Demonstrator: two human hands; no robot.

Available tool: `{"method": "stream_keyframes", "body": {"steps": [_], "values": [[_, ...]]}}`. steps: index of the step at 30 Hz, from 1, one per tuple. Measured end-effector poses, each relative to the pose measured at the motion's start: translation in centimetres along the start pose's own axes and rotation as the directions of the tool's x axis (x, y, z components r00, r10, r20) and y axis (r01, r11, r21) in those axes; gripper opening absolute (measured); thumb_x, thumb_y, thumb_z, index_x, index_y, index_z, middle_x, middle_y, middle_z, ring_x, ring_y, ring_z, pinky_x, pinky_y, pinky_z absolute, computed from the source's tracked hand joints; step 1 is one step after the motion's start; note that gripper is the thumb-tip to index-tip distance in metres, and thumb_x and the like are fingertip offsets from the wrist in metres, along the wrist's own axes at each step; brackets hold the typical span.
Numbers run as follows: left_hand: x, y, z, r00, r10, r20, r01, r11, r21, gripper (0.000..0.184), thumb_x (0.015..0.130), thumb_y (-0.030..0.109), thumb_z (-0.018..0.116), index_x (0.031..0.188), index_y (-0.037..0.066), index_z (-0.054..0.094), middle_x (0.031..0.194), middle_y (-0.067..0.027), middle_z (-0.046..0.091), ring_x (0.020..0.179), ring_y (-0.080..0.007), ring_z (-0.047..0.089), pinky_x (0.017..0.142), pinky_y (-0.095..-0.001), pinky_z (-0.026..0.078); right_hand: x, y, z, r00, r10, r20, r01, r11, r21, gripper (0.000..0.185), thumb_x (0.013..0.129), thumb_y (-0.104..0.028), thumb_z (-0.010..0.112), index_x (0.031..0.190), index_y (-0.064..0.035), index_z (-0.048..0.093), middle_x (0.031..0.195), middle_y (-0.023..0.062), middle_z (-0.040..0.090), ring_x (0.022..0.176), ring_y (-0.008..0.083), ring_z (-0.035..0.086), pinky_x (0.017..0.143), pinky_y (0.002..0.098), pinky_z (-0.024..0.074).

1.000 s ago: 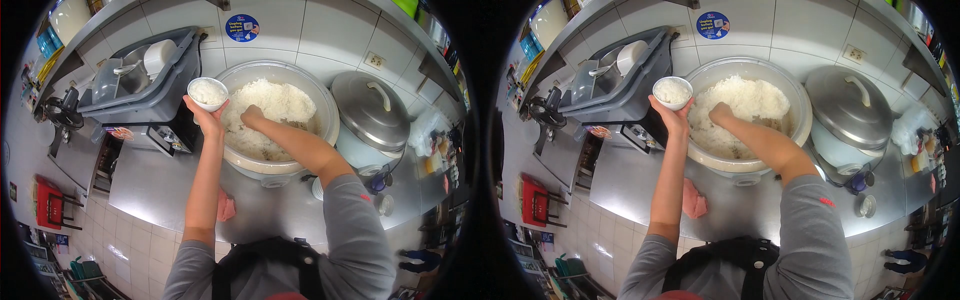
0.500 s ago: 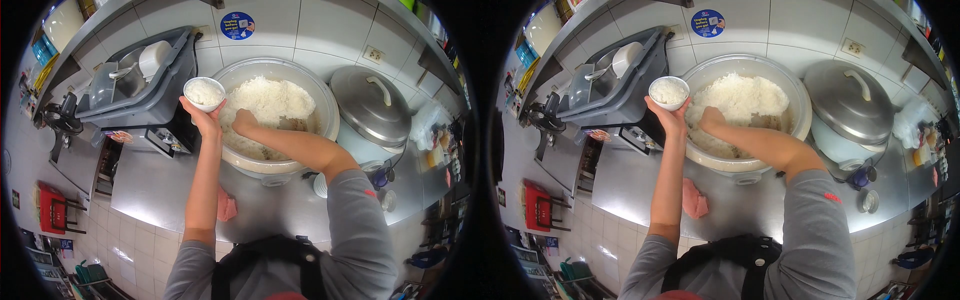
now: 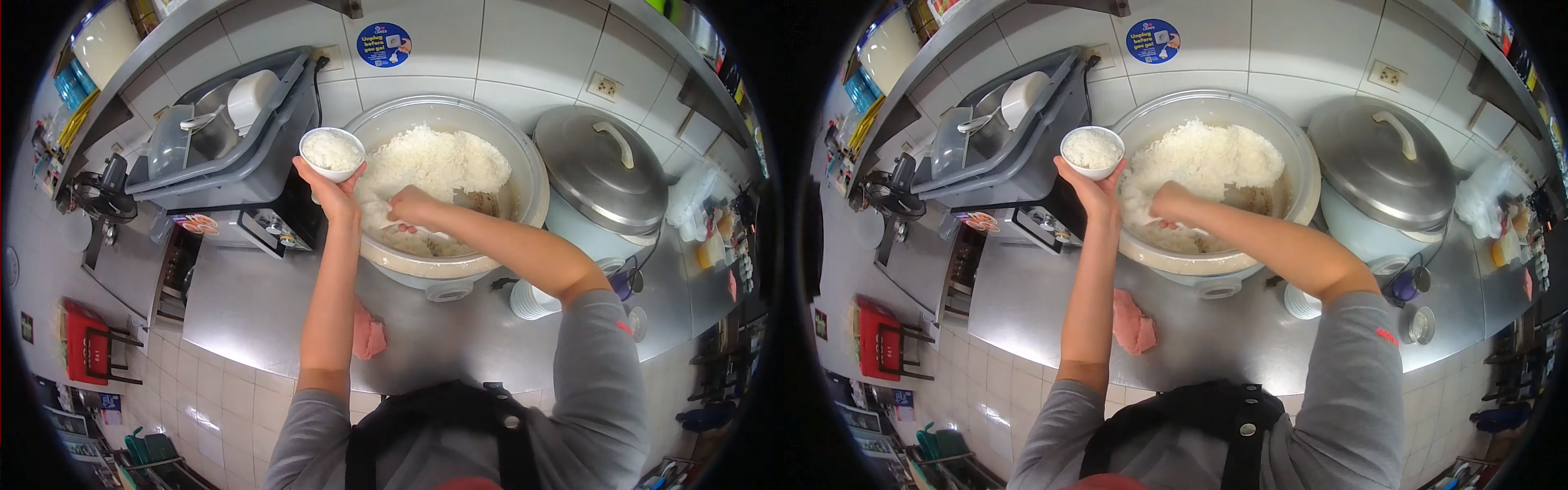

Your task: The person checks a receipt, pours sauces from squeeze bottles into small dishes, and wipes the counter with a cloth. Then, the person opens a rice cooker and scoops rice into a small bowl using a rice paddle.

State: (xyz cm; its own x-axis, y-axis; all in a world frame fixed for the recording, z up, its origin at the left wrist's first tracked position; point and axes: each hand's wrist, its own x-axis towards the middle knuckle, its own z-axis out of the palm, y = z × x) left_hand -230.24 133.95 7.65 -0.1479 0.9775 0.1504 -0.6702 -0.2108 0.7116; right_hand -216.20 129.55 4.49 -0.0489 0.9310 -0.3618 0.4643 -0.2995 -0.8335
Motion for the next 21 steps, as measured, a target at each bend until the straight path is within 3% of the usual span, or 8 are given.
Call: {"method": "stream_keyframes", "body": {"steps": [2,9,12,14,15,17,19,21], "values": [[-0.3,0.2,0.3,0.999,-0.033,-0.009,0.034,0.999,0.022,0.077,0.093,0.073,0.032,0.143,0.015,0.031,0.140,-0.0101,0.045,0.121,-0.0316,0.054,0.081,-0.0489,0.058,0.0,0.5,-2.0,1.000,0.017,0.009,-0.018,0.992,0.123,0.013,0.081,-0.002,0.065,0.089,0.0082,0.065,0.081,0.0155,0.068,0.061,0.0163,0.064,0.043,0.0291,0.0453],[-0.5,0.1,0.7,0.995,-0.098,0.024,0.094,0.987,0.129,0.082,0.092,0.073,0.033,0.142,0.008,0.037,0.136,-0.0134,0.051,0.119,-0.0280,0.057,0.083,-0.0450,0.058,-2.2,-0.2,-8.2,0.981,0.021,-0.191,0.041,0.948,0.314,0.031,0.083,-0.002,0.065,0.111,0.0103,0.061,0.093,0.0150,0.069,0.064,0.0178,0.066,0.047,0.0288,0.0495],[-0.2,-0.4,0.5,0.947,-0.302,0.109,0.262,0.924,0.279,0.086,0.089,0.077,0.032,0.140,0.008,0.041,0.132,-0.0138,0.054,0.116,-0.0274,0.059,0.083,-0.0424,0.057,-2.0,-1.1,-8.6,0.934,0.009,-0.357,0.158,0.886,0.436,0.024,0.082,-0.001,0.062,0.105,0.0037,0.067,0.084,0.0153,0.069,0.066,0.0188,0.069,0.049,0.0281,0.0499],[-0.1,-0.5,0.5,0.922,-0.361,0.142,0.310,0.906,0.288,0.087,0.089,0.078,0.031,0.140,0.008,0.042,0.130,-0.0136,0.056,0.114,-0.0272,0.061,0.083,-0.0417,0.057,-1.7,-1.8,-8.3,0.917,-0.091,-0.388,0.282,0.837,0.469,0.046,0.086,-0.005,0.064,0.131,0.0022,0.055,0.108,0.0112,0.068,0.073,0.0165,0.068,0.058,0.0266,0.0529],[-0.1,-0.6,0.6,0.890,-0.421,0.173,0.360,0.884,0.298,0.087,0.089,0.078,0.029,0.140,0.009,0.043,0.128,-0.0133,0.058,0.112,-0.0271,0.062,0.084,-0.0411,0.057,-1.5,-1.9,-7.8,0.916,-0.094,-0.390,0.286,0.834,0.471,0.046,0.086,-0.005,0.064,0.131,0.0022,0.055,0.108,0.0112,0.068,0.073,0.0165,0.068,0.058,0.0266,0.0529],[0.0,-0.9,0.5,0.878,-0.435,0.203,0.372,0.884,0.284,0.087,0.090,0.078,0.029,0.139,0.009,0.043,0.127,-0.0130,0.059,0.110,-0.0268,0.063,0.084,-0.0406,0.057,-0.8,-1.4,-5.9,0.763,-0.400,-0.508,0.522,0.845,0.118,0.046,0.089,-0.007,0.060,0.135,-0.0014,0.054,0.110,0.0111,0.068,0.074,0.0144,0.068,0.061,0.0262,0.0530],[-0.1,-0.8,0.5,0.865,-0.446,0.229,0.384,0.883,0.269,0.087,0.090,0.078,0.028,0.139,0.008,0.043,0.125,-0.0127,0.060,0.109,-0.0264,0.064,0.084,-0.0401,0.057,-0.8,-1.1,-4.1,0.716,-0.469,-0.517,0.537,0.844,-0.023,0.047,0.089,-0.002,0.058,0.136,-0.0049,0.053,0.114,0.0130,0.067,0.083,0.0189,0.069,0.068,0.0285,0.0537],[-0.3,-0.6,0.5,0.867,-0.442,0.230,0.386,0.888,0.250,0.086,0.090,0.079,0.027,0.137,0.009,0.045,0.124,-0.0119,0.061,0.107,-0.0252,0.065,0.083,-0.0393,0.057,-0.7,-0.7,-3.0,0.516,-0.710,-0.479,0.638,0.692,-0.338,0.052,0.086,0.006,0.056,0.136,-0.0087,0.055,0.119,0.0167,0.063,0.099,0.0258,0.066,0.080,0.0315,0.0528]]}}
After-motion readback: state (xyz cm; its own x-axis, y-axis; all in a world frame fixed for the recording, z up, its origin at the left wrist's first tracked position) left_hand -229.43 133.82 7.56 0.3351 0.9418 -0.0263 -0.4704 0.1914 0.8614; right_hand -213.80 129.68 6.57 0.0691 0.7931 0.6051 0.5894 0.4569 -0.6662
